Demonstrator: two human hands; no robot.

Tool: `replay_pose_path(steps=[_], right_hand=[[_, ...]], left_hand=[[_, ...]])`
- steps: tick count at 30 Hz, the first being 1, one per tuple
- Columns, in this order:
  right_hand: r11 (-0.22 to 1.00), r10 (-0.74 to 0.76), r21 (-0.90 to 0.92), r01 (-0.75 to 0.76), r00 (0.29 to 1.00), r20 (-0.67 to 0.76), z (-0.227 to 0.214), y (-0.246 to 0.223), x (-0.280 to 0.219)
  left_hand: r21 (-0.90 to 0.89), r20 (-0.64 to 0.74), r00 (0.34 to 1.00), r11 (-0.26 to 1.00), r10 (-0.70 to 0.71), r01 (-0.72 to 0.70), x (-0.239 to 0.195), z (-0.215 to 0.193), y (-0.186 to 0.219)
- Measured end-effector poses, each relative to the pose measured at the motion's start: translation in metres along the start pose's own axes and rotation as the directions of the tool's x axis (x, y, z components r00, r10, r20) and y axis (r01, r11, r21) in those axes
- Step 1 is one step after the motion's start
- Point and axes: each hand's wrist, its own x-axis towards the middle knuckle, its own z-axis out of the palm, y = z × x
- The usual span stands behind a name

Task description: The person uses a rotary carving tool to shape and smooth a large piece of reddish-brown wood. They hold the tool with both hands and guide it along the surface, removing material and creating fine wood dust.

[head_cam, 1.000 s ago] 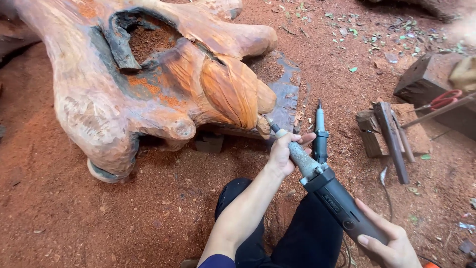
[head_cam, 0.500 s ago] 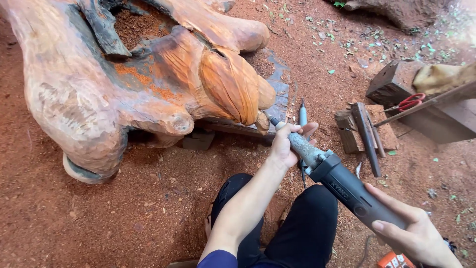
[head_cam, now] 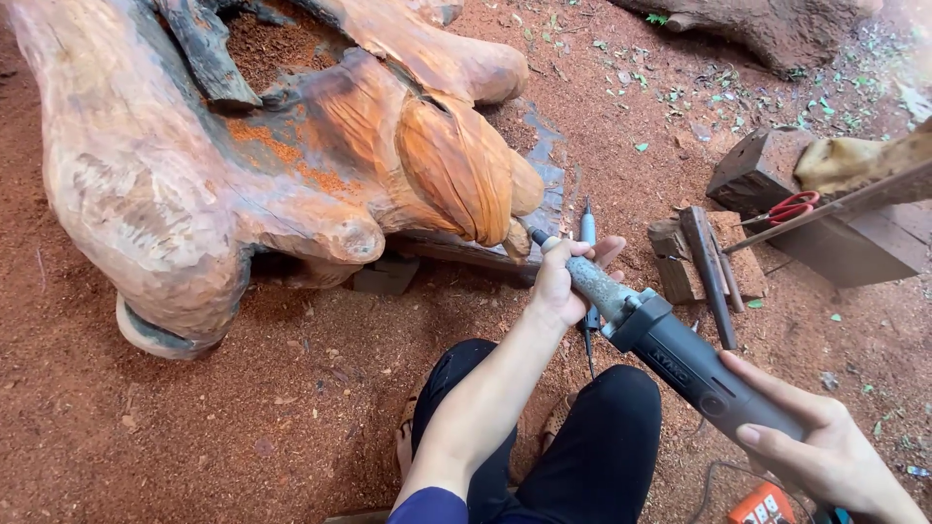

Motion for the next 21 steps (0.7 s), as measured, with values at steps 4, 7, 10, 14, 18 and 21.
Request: replay_pose_path(steps=[4, 7, 10, 14, 18, 21], right_hand=[[0.999, -0.027, 0.026, 0.026, 0.999, 0.030, -0.006, 0.008, 0.003], [0.996, -0.045, 0.081, 0.040, 0.997, 0.068, -0.005, 0.005, -0.001], [0.997, -0.078, 0.023, 0.076, 0.995, 0.064, -0.007, 0.007, 0.001], [0.999, -0.024, 0.042, 0.022, 0.999, 0.039, -0.002, -0.001, -0.005], [0.998, 0.034, 0.045, -0.035, 0.999, 0.013, 0.000, -0.007, -0.008], [0.998, 0.067, 0.004, -0.067, 0.998, -0.007, 0.004, -0.023, -0.014]], left_hand=[[-0.001, 0.015, 1.000, 1.000, 0.003, -0.003, -0.001, 0.002, 0.002], [-0.016, 0.007, 1.000, 1.000, -0.008, 0.008, 0.001, 0.000, 0.001], [-0.010, 0.023, 1.000, 1.000, 0.014, -0.014, 0.002, -0.001, 0.000], [-0.012, 0.044, 0.999, 1.000, 0.012, -0.011, 0.003, -0.002, -0.001], [-0.038, 0.047, 0.999, 0.999, 0.012, -0.010, 0.003, -0.003, -0.001], [-0.055, 0.065, 0.998, 0.998, 0.023, -0.020, 0.002, -0.003, -0.001]])
